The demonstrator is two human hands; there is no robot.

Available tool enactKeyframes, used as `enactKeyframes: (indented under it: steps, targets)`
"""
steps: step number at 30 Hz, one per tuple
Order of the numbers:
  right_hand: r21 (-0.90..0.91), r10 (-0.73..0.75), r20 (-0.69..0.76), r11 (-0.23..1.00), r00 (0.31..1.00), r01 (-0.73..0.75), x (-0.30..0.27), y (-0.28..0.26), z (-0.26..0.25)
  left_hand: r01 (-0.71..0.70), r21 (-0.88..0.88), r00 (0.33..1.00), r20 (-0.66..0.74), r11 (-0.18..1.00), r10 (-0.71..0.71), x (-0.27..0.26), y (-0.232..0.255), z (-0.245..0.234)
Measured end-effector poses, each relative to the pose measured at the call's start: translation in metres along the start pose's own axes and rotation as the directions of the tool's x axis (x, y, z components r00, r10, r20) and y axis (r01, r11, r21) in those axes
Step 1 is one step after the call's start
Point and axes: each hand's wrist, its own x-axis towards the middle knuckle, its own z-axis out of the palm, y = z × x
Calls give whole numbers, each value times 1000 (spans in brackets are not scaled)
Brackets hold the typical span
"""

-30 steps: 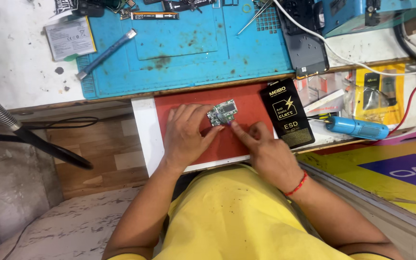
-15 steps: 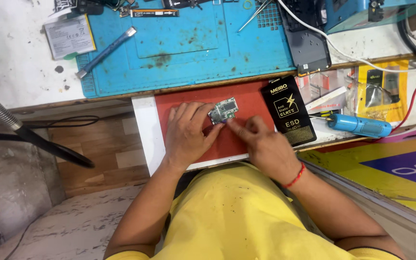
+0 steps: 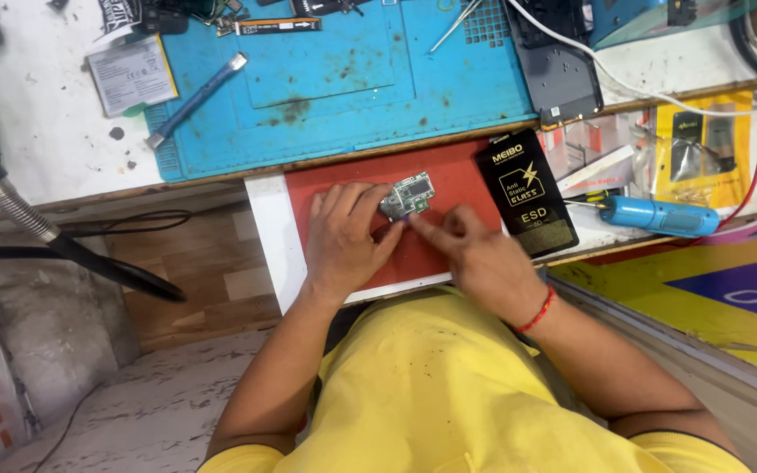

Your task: The person cleans a red smartphone and a small circuit board using a toothbrush. They wipe the phone with a plastic bag and a black card, then scrub the circuit board with the toothbrush on a red mat.

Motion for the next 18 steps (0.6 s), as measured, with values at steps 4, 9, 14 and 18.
enactKeyframes:
  steps: [4,9,14,18]
  targets:
    - [-6,89,-103,996,991,-90,5,11,-1,2,-9,1000,-21,1000,-2,-1,4,4]
    - [11,62,-54,998,997,-62,3,12,4,0,8,1000,-4,1000,0,1,1,3]
    - [-2,23,37,1000,999,-22,3,0,2,0,37,1000,-11,999,0,2,3,0]
    - [16,82,-27,997,996,-82,-7,4,3,15,-3,1000,-3,1000,-15,-3,4,5]
